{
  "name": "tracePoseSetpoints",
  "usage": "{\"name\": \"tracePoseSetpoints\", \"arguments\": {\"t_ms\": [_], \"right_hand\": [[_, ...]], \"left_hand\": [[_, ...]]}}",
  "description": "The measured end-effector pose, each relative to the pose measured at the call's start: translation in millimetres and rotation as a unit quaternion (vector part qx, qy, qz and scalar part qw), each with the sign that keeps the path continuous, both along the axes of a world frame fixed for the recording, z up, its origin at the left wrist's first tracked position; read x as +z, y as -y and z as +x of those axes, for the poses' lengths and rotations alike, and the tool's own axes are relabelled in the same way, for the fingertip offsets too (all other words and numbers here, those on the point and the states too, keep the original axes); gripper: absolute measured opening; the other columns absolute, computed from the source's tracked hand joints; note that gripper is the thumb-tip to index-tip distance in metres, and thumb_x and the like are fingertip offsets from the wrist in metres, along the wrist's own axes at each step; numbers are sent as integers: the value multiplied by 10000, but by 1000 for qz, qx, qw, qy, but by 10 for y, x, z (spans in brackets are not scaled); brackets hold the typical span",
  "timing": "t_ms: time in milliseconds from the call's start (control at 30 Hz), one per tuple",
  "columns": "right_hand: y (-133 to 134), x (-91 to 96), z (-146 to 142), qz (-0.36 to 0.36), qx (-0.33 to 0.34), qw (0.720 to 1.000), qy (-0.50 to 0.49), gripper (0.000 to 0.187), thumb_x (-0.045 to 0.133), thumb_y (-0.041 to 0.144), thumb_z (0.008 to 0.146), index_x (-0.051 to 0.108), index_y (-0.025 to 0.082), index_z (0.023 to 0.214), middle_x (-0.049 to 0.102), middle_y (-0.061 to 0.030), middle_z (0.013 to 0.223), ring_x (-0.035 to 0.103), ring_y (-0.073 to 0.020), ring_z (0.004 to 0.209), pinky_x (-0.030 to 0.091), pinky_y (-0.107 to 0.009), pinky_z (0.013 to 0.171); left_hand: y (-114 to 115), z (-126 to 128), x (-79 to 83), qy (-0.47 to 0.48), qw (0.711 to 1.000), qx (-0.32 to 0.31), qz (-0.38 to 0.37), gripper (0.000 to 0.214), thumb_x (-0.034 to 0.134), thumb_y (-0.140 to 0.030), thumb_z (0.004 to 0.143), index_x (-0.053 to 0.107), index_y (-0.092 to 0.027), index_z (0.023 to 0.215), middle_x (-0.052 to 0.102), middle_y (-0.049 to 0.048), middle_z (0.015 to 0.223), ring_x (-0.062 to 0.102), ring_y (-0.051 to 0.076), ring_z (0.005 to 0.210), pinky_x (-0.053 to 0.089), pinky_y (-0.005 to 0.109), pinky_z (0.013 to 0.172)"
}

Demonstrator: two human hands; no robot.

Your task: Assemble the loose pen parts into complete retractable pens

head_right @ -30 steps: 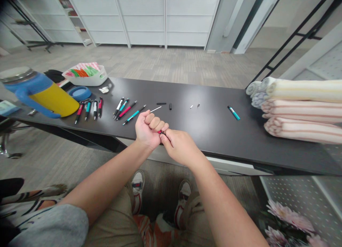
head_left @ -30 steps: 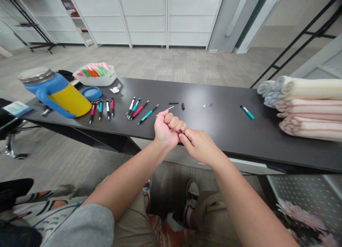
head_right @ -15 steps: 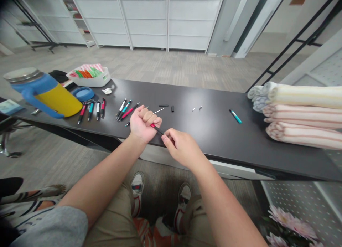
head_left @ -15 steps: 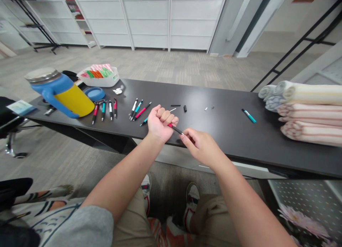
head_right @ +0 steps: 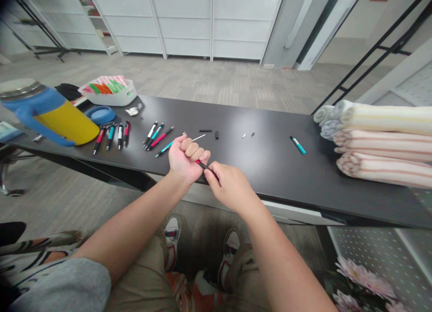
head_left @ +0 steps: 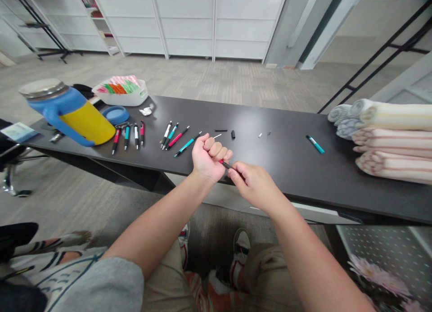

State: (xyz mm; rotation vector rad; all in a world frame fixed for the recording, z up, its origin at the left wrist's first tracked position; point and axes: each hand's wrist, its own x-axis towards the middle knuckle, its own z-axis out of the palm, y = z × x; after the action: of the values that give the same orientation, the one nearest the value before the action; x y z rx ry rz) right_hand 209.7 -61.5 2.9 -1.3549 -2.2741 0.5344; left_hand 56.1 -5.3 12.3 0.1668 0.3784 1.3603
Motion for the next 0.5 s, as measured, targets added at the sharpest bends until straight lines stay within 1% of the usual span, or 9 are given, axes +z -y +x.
{"name": "tracePoseSetpoints", "arguments": {"t_ms": [233, 367, 500], "right_hand": [[-15, 5, 13, -4, 0, 1000, -14, 264, 452, 326, 1049, 500, 220, 812, 590, 0, 710, 478, -148, 611, 269, -292, 614], [-16, 11, 20, -9, 8, 1000, -23, 270, 451, 318, 1047, 493, 220, 799, 588, 0, 705, 473, -147, 604, 270, -293, 613], [-17, 11, 21, -5, 8, 1000, -24, 278, 462, 318, 1045, 471, 222, 784, 583, 3, 699, 450, -142, 587, 268, -293, 608]], "left_hand": [[38, 35, -16, 4, 1000, -4, 22, 515, 384, -286, 1002, 98, -236, 576, 111, -72, 458, 165, 96, 365, 320, 314, 489], [52, 47, -22, 0, 1000, -5, 18, 511, 391, -281, 997, 106, -236, 575, 125, -70, 456, 176, 98, 365, 328, 317, 497], [64, 60, -22, -3, 1000, -14, 24, 508, 378, -282, 994, 103, -235, 570, 105, -70, 461, 166, 99, 367, 332, 316, 499]]}}
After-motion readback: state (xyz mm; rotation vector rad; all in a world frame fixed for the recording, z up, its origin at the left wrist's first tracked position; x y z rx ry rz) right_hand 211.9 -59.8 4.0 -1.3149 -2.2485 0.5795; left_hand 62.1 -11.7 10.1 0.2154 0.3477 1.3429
